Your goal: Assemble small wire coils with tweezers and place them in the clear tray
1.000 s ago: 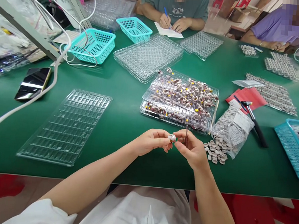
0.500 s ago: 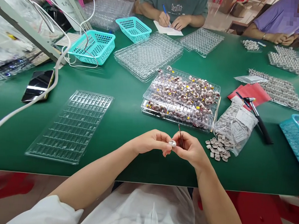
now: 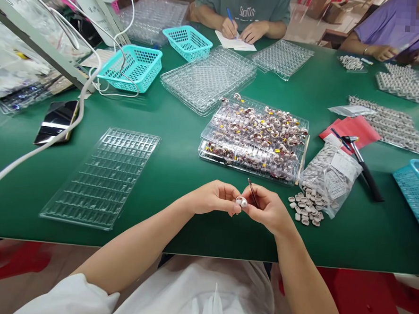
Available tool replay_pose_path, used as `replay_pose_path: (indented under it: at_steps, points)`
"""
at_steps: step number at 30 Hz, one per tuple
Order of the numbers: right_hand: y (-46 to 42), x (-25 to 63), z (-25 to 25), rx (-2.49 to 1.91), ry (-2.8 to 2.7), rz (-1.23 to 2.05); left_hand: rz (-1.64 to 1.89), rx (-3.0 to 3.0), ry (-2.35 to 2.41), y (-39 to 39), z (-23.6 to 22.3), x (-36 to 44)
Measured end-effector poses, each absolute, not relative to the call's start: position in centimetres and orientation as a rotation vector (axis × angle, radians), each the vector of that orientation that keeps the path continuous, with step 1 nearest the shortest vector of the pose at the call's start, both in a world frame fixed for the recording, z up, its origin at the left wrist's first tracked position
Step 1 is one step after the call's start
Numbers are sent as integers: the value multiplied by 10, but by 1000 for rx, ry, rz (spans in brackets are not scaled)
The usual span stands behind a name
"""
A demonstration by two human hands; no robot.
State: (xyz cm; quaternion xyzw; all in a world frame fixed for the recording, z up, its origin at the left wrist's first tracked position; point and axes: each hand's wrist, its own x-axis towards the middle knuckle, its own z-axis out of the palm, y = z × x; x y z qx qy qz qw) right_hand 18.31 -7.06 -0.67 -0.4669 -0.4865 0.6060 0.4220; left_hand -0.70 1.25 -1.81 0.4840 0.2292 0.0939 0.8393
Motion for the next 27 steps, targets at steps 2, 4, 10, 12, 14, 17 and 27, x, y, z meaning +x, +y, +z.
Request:
replay_pose_path:
  at_steps: [2, 4, 10, 12, 14, 17, 27]
  points:
    - [-70, 183, -8, -1146, -1207, 1527, 194, 1038, 478, 12, -18, -8]
    - [-70, 183, -9, -1115, -1186, 1553, 193, 1053, 475, 12, -18, -8]
    - [-71, 183, -7, -1084, -1179, 1649, 166, 1100, 463, 13, -19, -10]
    - [-71, 182, -7, -1094, -1183, 1652, 154, 1100, 462, 14, -18, -11]
    - [-70, 182, -7, -1103, -1178, 1643, 143, 1098, 456, 14, -18, -11]
    - [-70, 181, -9, -1099, -1167, 1639, 133, 1093, 456, 14, -18, -11]
    - [-74, 177, -8, -1228, -1340, 1343, 179, 1032, 444, 17, -17, -10]
